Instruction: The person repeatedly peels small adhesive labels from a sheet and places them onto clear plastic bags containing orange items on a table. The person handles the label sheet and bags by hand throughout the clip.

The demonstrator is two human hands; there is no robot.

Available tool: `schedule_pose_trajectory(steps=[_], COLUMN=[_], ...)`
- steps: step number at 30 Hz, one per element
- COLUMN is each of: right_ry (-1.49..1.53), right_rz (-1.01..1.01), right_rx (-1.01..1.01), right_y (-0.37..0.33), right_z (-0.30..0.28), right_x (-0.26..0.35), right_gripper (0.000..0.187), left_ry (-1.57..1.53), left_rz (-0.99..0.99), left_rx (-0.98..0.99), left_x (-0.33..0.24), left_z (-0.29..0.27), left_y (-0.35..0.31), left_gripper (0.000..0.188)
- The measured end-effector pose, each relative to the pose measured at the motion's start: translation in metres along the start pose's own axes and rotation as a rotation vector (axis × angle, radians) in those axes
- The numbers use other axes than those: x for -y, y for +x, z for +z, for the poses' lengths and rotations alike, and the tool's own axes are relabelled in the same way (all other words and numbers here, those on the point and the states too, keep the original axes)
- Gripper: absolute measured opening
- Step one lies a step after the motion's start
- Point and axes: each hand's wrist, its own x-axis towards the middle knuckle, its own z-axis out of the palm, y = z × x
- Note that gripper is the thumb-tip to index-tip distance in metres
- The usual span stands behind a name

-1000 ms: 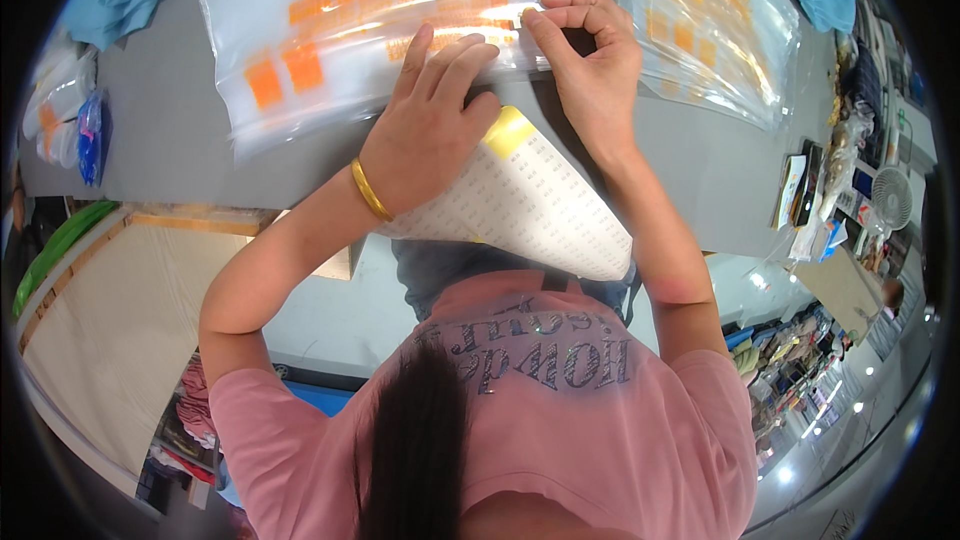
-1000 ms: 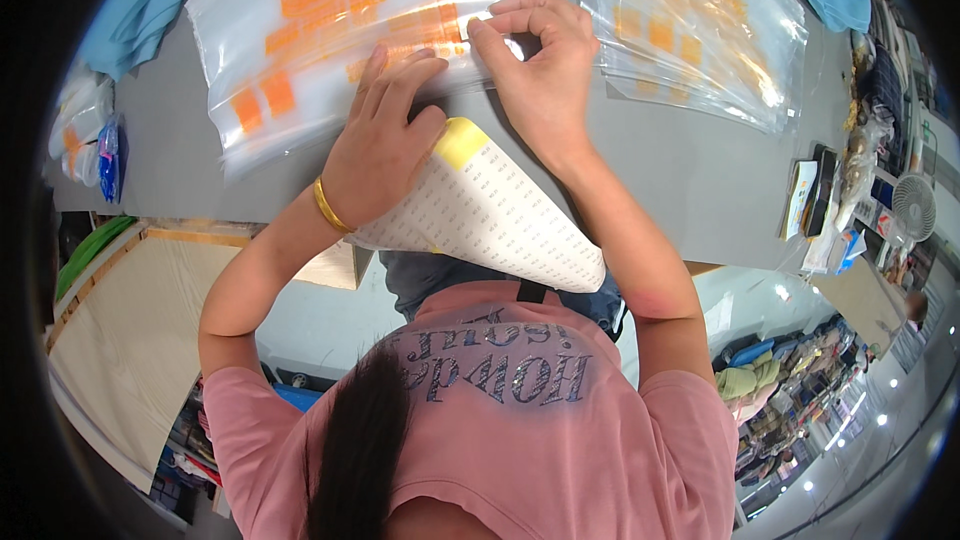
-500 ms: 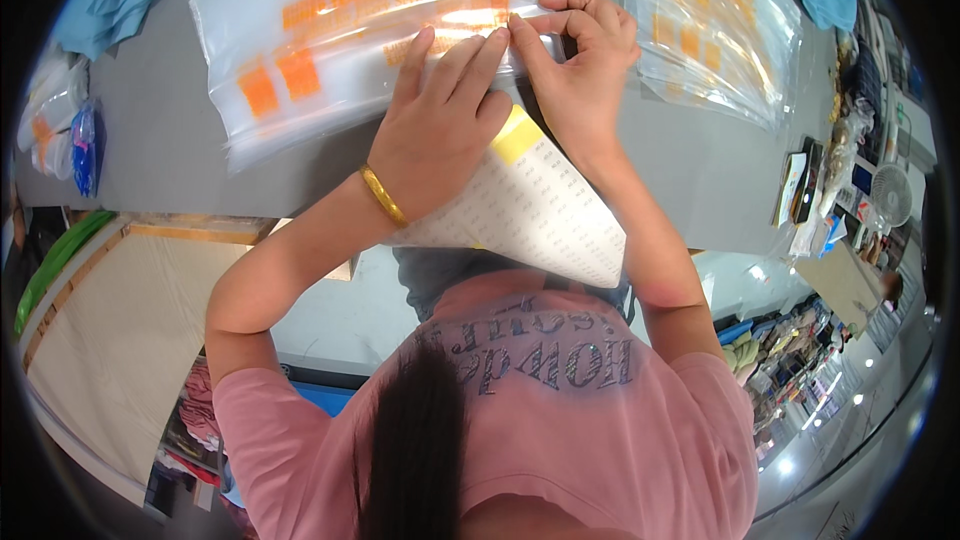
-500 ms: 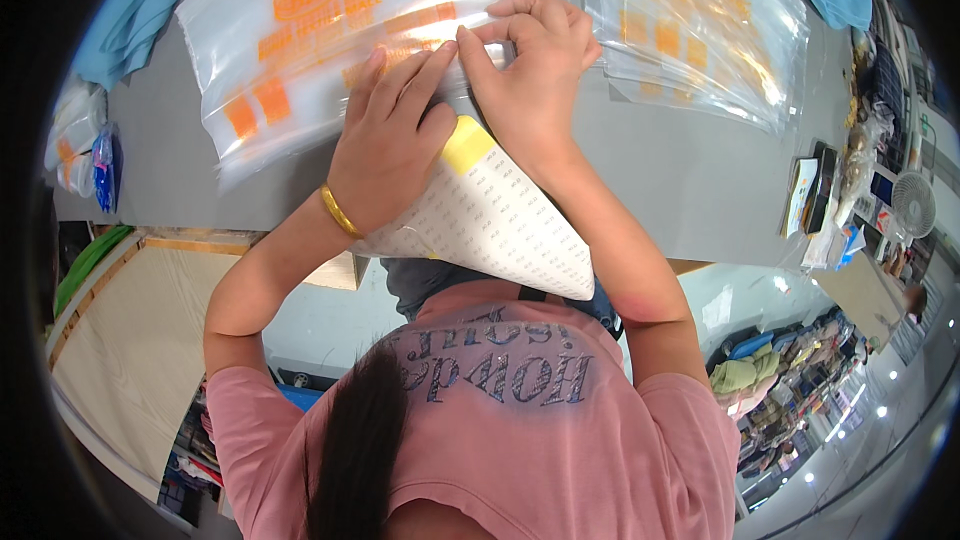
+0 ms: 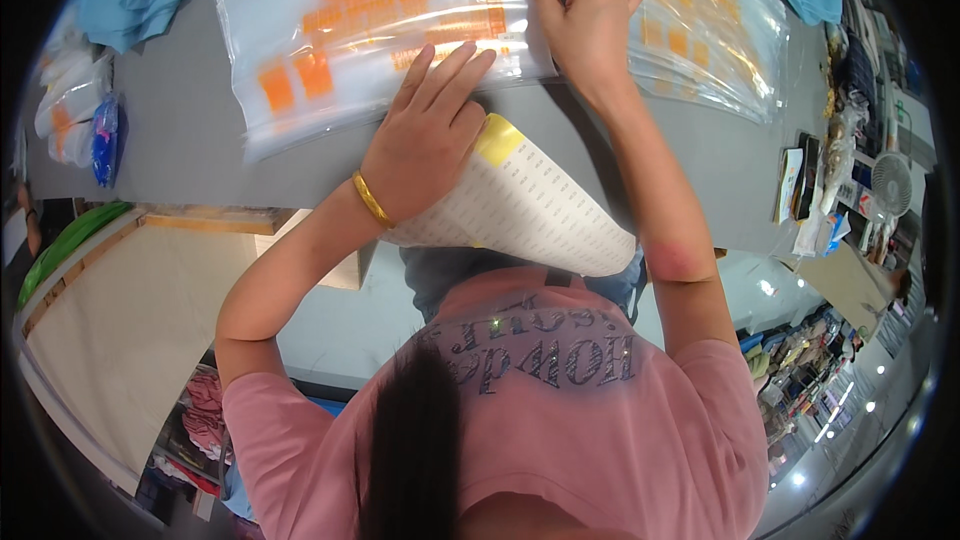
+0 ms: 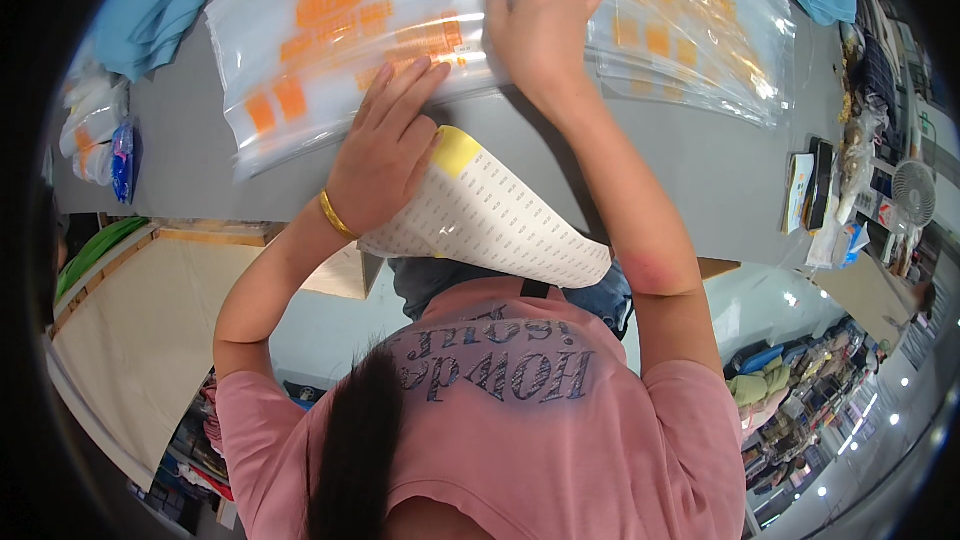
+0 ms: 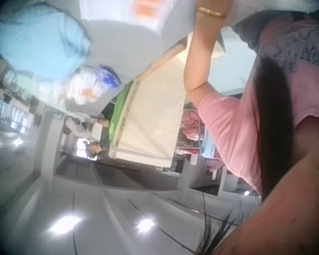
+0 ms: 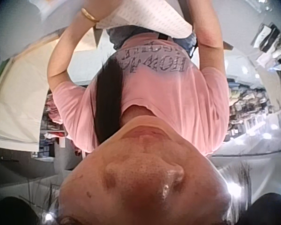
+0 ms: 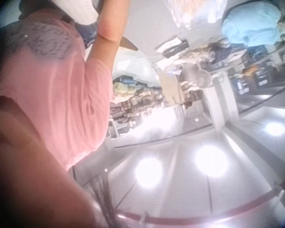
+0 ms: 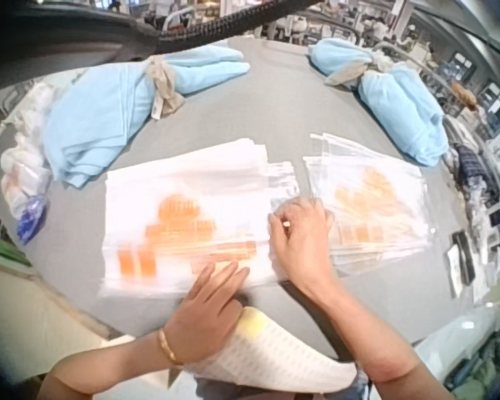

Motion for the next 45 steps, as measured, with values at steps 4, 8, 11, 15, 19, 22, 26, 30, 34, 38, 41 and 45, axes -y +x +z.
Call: schedule_pose_trajectory(steps=[4,8,11,15,19,22,26,30,34,38,41,45], right_ry=[-0.029,-0.036,-0.110,-0.306,-0.024,0.559,0.575,0.487,-0.541,0.378,0.399,0.385], right_rz=[0.104,0.042,-0.111,-0.220,-0.163,0.168,0.450,0.517,-0.061,-0.358,-0.374,-0.343], right_rx=[0.029,-0.009,-0.035,-0.134,-0.281,-0.163,-0.090,-0.106,-0.144,0.241,0.377,0.367], right_y=[-0.002,0.002,0.001,0.003,0.012,0.021,0.040,0.053,0.044,-0.012,-0.037,-0.042], right_z=[0.003,0.007,0.007,0.001,-0.010,-0.022,-0.064,-0.123,-0.160,-0.151,-0.133,-0.120], right_x=[0.007,0.014,0.012,0.012,0.034,0.039,-0.039,-0.150,-0.128,-0.012,0.033,0.038], right_gripper=[0.023,0.019,0.015,0.010,0.013,0.015,0.024,0.028,0.026,0.027,0.029,0.028], left_ry=[0.012,-0.082,-0.155,-0.136,-0.076,-0.158,-0.641,-1.165,-1.270,-1.441,-1.558,-1.627], left_rz=[0.009,-0.004,-0.017,-0.026,0.007,-0.013,-0.508,-0.733,-0.762,-0.831,-0.845,-0.936], left_rx=[0.032,0.062,0.042,0.014,0.009,0.026,0.304,0.282,0.311,0.369,0.324,0.295], left_x=[-0.003,0.000,0.002,0.000,-0.009,-0.024,-0.033,-0.026,-0.022,-0.016,-0.015,-0.019], left_z=[-0.001,0.001,0.001,-0.003,-0.017,-0.031,-0.046,-0.046,-0.046,-0.049,-0.050,-0.052], left_y=[-0.001,0.002,0.001,-0.002,0.000,0.001,-0.003,0.004,0.014,0.028,0.030,0.021], left_gripper=[0.011,0.012,0.012,0.015,0.009,0.010,0.013,0.020,0.033,0.028,0.027,0.028])
